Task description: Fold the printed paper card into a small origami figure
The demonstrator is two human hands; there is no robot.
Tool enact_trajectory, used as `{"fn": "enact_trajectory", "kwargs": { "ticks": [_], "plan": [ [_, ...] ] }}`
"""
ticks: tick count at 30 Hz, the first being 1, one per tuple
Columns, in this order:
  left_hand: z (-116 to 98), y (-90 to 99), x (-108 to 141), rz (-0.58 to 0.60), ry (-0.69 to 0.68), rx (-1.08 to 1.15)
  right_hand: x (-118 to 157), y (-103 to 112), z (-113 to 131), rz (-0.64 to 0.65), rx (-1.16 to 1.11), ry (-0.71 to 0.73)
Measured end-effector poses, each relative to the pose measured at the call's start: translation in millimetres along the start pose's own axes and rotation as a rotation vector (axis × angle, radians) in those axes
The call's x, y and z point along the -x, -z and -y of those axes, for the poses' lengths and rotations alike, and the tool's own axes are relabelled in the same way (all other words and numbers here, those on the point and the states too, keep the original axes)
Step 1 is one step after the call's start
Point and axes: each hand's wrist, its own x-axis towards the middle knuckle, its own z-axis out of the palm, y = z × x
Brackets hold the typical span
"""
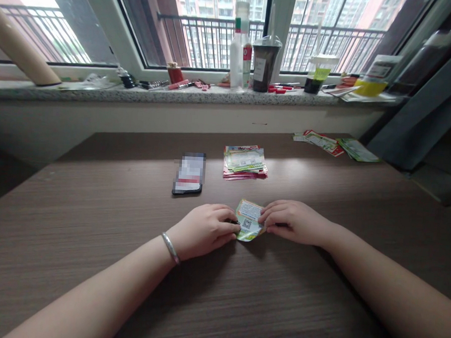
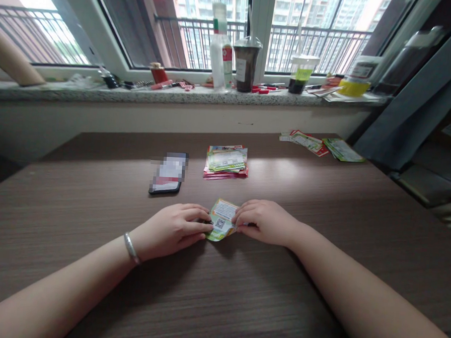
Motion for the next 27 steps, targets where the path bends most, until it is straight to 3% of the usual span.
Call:
{"fn": "enact_trajectory", "kwargs": {
  "ticks": [6,12,23,27],
  "plan": [
    [1,0.7,1,0.049,0.007,0.038,2,5,-1,0.016,-0.129,-0.056],
    [4,-1.5,1,0.04,0.034,0.036,4,8,-1,0.025,-0.113,-0.096],
    [3,0.2,0,0.069,-0.049,0.076,-7,-17,4,-0.196,-0.093,-0.387],
    [4,-1.0,-1,0.052,-0.048,0.084,-6,-21,1,-0.256,-0.097,-0.384]
  ]
}}
